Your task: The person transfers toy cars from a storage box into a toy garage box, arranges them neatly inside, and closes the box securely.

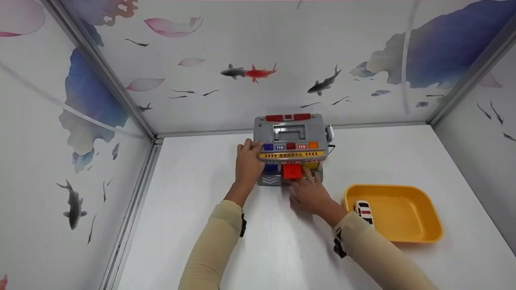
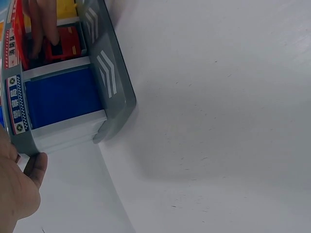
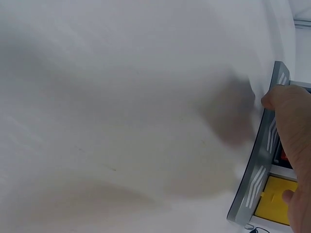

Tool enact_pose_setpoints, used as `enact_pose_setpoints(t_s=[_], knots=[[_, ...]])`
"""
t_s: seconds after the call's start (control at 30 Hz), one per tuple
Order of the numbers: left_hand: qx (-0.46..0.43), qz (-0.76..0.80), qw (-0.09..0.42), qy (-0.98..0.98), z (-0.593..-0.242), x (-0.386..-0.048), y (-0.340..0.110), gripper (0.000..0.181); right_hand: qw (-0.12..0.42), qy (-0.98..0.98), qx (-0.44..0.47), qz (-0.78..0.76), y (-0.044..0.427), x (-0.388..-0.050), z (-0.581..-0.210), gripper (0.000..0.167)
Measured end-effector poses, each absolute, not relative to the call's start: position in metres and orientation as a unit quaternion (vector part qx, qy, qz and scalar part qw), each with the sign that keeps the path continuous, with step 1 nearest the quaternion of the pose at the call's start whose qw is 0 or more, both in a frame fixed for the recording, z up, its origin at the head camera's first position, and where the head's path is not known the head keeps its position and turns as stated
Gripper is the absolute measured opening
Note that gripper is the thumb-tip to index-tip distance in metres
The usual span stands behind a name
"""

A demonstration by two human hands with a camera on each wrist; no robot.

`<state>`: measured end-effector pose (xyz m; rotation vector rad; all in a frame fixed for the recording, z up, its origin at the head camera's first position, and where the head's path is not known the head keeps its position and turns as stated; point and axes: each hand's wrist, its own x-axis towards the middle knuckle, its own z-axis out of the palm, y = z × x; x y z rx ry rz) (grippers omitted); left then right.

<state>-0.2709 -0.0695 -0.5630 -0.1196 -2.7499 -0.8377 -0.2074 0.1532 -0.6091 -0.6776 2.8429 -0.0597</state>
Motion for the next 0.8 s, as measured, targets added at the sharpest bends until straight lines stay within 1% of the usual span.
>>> enact_pose_setpoints(t_s=[0.13, 0.27, 0.47, 0.57, 0.67, 0.73, 0.8], knots=[[-0.042, -0.287, 0.13, -0.948, -0.563, -0.27, -0.069, 0.057, 0.092, 0.965, -0.242, -0.032, 0.161, -0.2, -0.608, 0.071], [-0.043, -0.291, 0.131, -0.947, -0.563, -0.27, -0.068, 0.058, 0.059, 0.962, -0.262, -0.043, 0.171, -0.191, -0.606, 0.073], [-0.052, -0.29, 0.13, -0.947, -0.564, -0.271, -0.068, 0.058, 0.001, 0.955, -0.293, -0.043, 0.188, -0.187, -0.599, 0.066], [-0.051, -0.289, 0.131, -0.947, -0.563, -0.271, -0.069, 0.058, -0.047, 0.953, -0.296, -0.051, 0.194, -0.189, -0.594, 0.053], [-0.048, -0.289, 0.13, -0.947, -0.563, -0.271, -0.069, 0.058, -0.111, 0.949, -0.288, -0.069, 0.195, -0.194, -0.586, 0.043], [-0.046, -0.288, 0.128, -0.948, -0.562, -0.271, -0.069, 0.058, -0.158, 0.942, -0.285, -0.08, 0.193, -0.197, -0.581, 0.042], [-0.044, -0.286, 0.127, -0.949, -0.563, -0.271, -0.069, 0.058, -0.197, 0.933, -0.288, -0.083, 0.19, -0.201, -0.577, 0.048]])
